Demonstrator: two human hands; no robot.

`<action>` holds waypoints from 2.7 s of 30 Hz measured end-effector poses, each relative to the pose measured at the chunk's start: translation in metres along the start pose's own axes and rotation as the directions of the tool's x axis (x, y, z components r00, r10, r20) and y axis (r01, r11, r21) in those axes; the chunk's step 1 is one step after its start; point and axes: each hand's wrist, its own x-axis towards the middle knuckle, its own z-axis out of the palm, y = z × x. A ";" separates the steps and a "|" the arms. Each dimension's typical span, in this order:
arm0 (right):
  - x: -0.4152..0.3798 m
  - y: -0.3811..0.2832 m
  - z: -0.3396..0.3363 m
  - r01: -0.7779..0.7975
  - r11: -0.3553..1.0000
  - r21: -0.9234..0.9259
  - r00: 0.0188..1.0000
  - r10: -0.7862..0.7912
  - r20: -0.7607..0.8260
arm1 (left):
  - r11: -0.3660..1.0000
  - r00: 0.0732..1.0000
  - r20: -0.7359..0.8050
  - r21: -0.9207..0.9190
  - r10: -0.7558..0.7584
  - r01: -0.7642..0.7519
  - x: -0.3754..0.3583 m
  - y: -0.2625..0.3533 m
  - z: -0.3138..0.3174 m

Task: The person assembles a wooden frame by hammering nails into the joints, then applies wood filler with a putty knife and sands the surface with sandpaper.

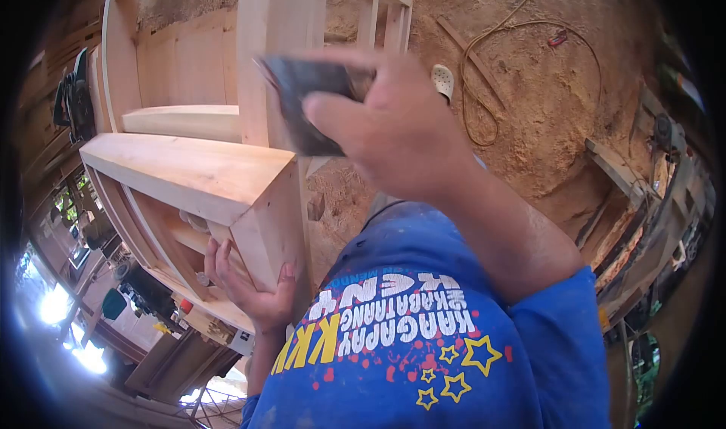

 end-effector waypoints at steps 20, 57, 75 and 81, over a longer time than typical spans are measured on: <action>-0.050 0.068 0.044 -0.137 0.870 0.473 0.986 0.166 -0.019 | 0.999 0.999 -0.025 0.031 0.041 -0.041 0.001 0.003 -0.001; 0.092 -0.151 0.198 0.861 0.407 0.304 -0.506 0.632 0.587 | 0.811 0.695 -0.509 -0.010 -0.508 0.586 -0.016 0.051 0.028; 0.093 -0.091 0.246 0.418 0.447 0.791 -0.708 0.705 -0.024 | 0.727 0.644 -0.387 -0.111 -0.660 0.677 -0.020 0.068 0.025; 0.066 -0.098 0.243 0.424 0.408 0.809 -0.633 0.772 -0.057 | 0.688 0.625 -0.358 -0.075 -0.694 0.722 -0.019 0.075 0.019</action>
